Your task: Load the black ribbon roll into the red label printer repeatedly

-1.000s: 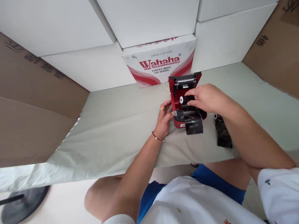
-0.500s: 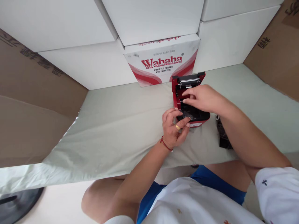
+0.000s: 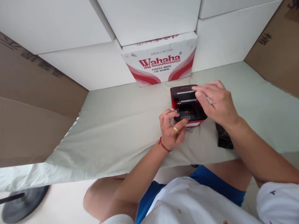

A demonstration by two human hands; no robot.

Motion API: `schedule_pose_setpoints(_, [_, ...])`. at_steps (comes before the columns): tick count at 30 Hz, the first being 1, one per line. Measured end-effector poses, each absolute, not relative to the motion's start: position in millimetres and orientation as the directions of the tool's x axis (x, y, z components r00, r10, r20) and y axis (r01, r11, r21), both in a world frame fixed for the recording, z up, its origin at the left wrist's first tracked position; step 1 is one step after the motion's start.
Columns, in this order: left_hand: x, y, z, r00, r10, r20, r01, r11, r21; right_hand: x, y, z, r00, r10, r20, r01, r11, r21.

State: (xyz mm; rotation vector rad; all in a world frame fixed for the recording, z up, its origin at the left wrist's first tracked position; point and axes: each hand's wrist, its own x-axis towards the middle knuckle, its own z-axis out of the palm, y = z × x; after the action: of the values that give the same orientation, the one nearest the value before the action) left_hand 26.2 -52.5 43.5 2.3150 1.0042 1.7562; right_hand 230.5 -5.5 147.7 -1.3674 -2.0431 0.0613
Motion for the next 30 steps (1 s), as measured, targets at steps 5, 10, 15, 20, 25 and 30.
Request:
schedule_pose_setpoints(5, [26.9, -54.0, 45.1, 0.141, 0.543, 0.828, 0.513, -0.755, 0.408, 243.4, -39.1, 117.6, -0.282, 0.840, 0.463, 0.802, 0.471, -0.368])
schedule_pose_setpoints(10, [27.3, -53.5, 43.8, 0.207, 0.603, 0.770, 0.447, -0.759, 0.474, 242.1, -39.2, 109.4, -0.281, 0.840, 0.463, 0.843, 0.447, -0.298])
schedule_pose_setpoints(15, [27.6, -54.0, 42.7, 0.173, 0.571, 0.803, 0.488, -0.758, 0.433, 238.4, -38.1, 117.4, -0.296, 0.856, 0.424, 0.881, 0.416, -0.225])
schedule_pose_setpoints(20, [21.6, -46.2, 40.8, 0.062, 0.631, 0.773, 0.388, -0.729, 0.564, 239.5, -36.0, 101.9, -0.241, 0.755, 0.610, 0.855, 0.463, -0.235])
schedule_pose_setpoints(25, [14.6, -20.5, 32.9, -0.217, 0.876, 0.430, 0.043, -0.432, 0.901, 239.1, -37.4, 88.3, -0.274, 0.603, 0.749, 0.679, 0.673, -0.294])
schedule_pose_setpoints(30, [17.1, -4.4, 32.4, -0.122, 0.962, 0.244, -0.211, -0.265, 0.941, 237.7, -46.2, 83.6, -0.326, 0.501, 0.802, 0.568, 0.781, -0.258])
